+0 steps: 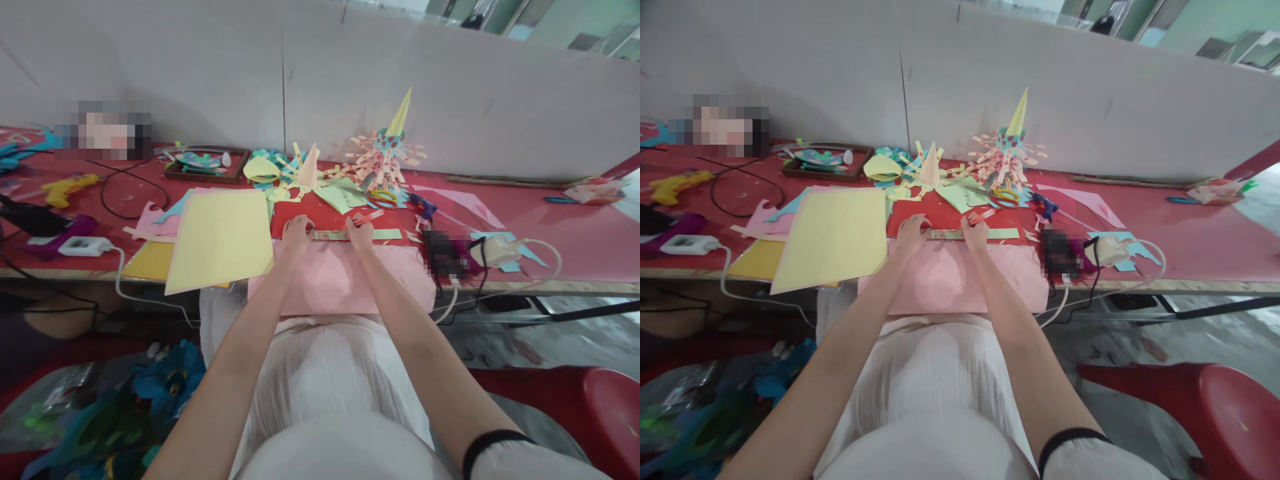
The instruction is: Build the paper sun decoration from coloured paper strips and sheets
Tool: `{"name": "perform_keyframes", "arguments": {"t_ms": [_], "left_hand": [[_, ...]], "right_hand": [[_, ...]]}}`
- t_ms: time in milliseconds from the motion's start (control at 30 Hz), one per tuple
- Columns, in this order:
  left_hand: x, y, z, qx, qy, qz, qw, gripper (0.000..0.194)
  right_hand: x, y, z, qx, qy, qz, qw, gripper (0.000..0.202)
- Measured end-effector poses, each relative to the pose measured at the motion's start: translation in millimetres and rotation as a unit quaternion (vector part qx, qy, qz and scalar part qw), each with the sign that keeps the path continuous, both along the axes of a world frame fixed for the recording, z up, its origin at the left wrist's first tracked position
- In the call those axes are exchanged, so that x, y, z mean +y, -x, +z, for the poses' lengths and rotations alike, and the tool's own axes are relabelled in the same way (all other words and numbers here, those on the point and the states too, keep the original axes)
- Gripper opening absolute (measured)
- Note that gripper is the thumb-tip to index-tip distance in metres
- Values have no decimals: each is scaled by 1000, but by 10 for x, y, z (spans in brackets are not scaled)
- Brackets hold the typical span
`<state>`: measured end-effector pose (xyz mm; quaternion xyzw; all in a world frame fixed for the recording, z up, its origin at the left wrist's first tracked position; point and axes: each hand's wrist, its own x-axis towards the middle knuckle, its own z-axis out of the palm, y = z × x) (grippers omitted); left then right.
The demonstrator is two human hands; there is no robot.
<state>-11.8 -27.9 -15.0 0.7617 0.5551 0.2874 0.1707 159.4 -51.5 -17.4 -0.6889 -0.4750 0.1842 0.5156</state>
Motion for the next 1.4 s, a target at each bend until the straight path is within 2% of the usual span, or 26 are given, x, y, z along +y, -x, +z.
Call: {"name": "perform_keyframes", "arguments": {"t_ms": [467, 700, 1033, 1133, 1400], "left_hand": [[-3, 4, -3, 5, -3, 2, 1000, 12], [-6, 6, -18, -6, -12, -2, 1000, 12], [-52, 7, 55, -5, 2, -1, 1000, 12], [-42, 9, 42, -4, -1, 3, 1000, 11], [-4, 3, -2, 2, -7, -2, 1000, 13]], "right_hand": [[2, -6, -16, 0, 3, 3, 1000, 23], [-6, 9, 32, -18, 11, -3, 1000, 22], [26, -26, -17, -21, 3, 4, 1000, 21], [15, -25, -5, -4, 1, -9, 1000, 21], [8, -18, 4, -41, 0, -20, 999, 24]]}}
